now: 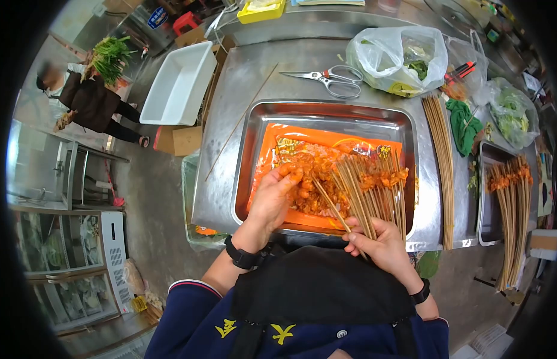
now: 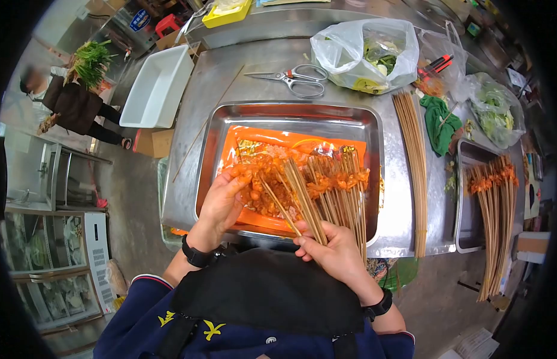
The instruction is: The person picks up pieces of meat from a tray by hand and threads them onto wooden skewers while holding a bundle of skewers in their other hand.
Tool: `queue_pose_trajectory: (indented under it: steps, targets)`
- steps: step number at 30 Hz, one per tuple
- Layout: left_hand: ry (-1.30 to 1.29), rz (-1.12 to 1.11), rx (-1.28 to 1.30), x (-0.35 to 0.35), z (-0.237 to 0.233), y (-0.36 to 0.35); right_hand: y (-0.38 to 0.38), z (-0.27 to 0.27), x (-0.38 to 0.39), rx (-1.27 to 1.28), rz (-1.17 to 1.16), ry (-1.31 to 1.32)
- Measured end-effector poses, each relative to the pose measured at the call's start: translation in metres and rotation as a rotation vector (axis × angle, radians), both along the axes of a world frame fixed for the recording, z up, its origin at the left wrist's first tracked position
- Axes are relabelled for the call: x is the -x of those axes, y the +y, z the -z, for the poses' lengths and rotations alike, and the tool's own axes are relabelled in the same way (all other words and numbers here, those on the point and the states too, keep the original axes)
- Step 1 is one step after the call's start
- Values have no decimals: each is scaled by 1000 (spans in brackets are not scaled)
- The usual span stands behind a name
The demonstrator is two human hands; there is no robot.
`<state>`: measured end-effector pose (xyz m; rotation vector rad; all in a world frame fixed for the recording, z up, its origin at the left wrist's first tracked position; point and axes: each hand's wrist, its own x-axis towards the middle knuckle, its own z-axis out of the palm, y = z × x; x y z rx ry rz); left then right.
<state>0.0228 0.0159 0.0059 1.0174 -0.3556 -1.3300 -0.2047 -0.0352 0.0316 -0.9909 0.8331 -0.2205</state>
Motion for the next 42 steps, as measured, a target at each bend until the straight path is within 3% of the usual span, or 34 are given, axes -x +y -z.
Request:
queue_pose_trajectory:
  steps: [6,21,24,35,38,40,41,42]
  targets:
    - [87,-98,-58,6,-7,-3,0,-1,1,26,-21,14]
    - [114,-20,-57,14,-4,2,2,-1,-1,53,5,33]
    - [186,88,-7,15,1,3,2,-1,1,48,9,27]
    - [-40,205,-122,37,2,-2,3,-4,3,99,81,89]
    - [-130,213,-165,39,-1,-6,2,2,5,219,110,54]
    - [-156,220,-192,41,-2,-9,-4,-1,10,848,3,72]
    - [-157,225,-212,42,0,-11,-2,-5,12,846,3,75]
    - [-159,230,-231,44,0,-14,0,-9,13,568,39,75]
